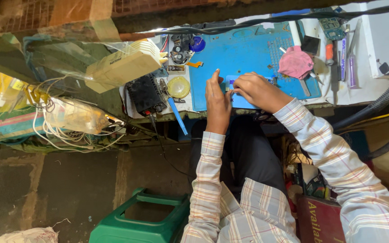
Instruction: The person solders a green circuit board held in a blue board clamp on the workbench, using a soldering iron and solder wire. They reposition the board, work on it with their hands, use tweezers on small components, and later hold the board while applying the iron and filing or scraping near its edge.
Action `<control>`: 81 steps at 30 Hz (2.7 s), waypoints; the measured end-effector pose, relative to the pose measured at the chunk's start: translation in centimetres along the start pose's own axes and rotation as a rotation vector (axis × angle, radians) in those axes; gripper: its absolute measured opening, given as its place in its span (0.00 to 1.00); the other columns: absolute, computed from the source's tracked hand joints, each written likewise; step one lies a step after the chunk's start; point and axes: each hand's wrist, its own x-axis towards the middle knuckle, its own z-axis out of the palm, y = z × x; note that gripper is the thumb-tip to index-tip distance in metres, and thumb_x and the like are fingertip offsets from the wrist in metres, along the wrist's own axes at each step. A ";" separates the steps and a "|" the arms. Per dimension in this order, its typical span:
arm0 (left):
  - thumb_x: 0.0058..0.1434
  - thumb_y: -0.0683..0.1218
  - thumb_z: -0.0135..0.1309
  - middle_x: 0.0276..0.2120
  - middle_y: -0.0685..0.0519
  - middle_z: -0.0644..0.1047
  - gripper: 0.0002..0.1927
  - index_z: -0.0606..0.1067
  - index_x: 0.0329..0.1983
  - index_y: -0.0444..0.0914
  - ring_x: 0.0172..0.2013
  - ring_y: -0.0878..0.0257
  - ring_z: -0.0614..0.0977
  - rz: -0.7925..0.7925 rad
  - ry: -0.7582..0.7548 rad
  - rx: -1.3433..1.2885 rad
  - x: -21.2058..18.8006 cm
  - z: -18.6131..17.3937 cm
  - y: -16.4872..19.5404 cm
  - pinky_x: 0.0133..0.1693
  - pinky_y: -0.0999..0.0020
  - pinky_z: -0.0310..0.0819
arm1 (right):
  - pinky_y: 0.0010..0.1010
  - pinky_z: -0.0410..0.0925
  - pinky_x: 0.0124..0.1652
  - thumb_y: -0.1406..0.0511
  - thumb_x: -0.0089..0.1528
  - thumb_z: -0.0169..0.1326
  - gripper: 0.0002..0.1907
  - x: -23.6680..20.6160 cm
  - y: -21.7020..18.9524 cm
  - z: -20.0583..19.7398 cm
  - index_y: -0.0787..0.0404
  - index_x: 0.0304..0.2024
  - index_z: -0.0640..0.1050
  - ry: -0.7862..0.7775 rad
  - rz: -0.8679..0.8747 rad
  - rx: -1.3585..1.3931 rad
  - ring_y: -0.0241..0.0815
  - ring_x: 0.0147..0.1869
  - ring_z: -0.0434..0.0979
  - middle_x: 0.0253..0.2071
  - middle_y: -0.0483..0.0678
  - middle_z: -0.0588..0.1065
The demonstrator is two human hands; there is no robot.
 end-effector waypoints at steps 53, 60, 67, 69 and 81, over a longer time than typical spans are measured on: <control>0.53 0.32 0.54 0.47 0.49 0.75 0.18 0.77 0.46 0.37 0.50 0.47 0.75 0.094 -0.072 0.175 0.9 -0.9 -0.9 0.51 0.55 0.67 | 0.41 0.67 0.43 0.70 0.56 0.55 0.04 1.5 -0.1 -0.3 0.61 0.33 0.74 -0.199 -0.192 -0.434 0.51 0.41 0.75 0.34 0.50 0.73; 0.54 0.38 0.59 0.37 0.54 0.75 0.10 0.81 0.39 0.41 0.44 0.52 0.75 0.106 -0.148 0.230 2.3 -2.4 -0.5 0.44 0.57 0.67 | 0.42 0.68 0.44 0.71 0.53 0.55 0.09 2.2 0.6 -1.5 0.63 0.37 0.76 -0.203 -0.264 -0.294 0.52 0.41 0.75 0.33 0.50 0.74; 0.54 0.45 0.65 0.37 0.58 0.76 0.07 0.79 0.34 0.41 0.42 0.55 0.75 0.121 -0.163 0.196 2.5 -2.3 -0.7 0.45 0.57 0.66 | 0.42 0.67 0.45 0.71 0.56 0.54 0.06 0.7 0.5 -1.6 0.64 0.36 0.75 -0.198 -0.154 -0.242 0.54 0.43 0.74 0.35 0.52 0.72; 0.55 0.43 0.64 0.37 0.58 0.76 0.06 0.79 0.35 0.41 0.43 0.55 0.75 0.130 -0.152 0.200 2.4 -2.2 -0.8 0.46 0.58 0.66 | 0.42 0.68 0.45 0.72 0.56 0.54 0.07 1.0 0.6 -1.7 0.64 0.37 0.75 -0.218 -0.172 -0.242 0.53 0.43 0.74 0.35 0.52 0.73; 0.56 0.42 0.63 0.36 0.57 0.76 0.04 0.80 0.34 0.42 0.43 0.55 0.76 0.111 -0.146 0.228 2.3 -1.9 -0.5 0.45 0.58 0.66 | 0.46 0.68 0.42 0.63 0.58 0.63 0.15 0.7 0.3 -2.0 0.65 0.43 0.76 -0.168 0.113 -0.009 0.58 0.43 0.75 0.37 0.55 0.75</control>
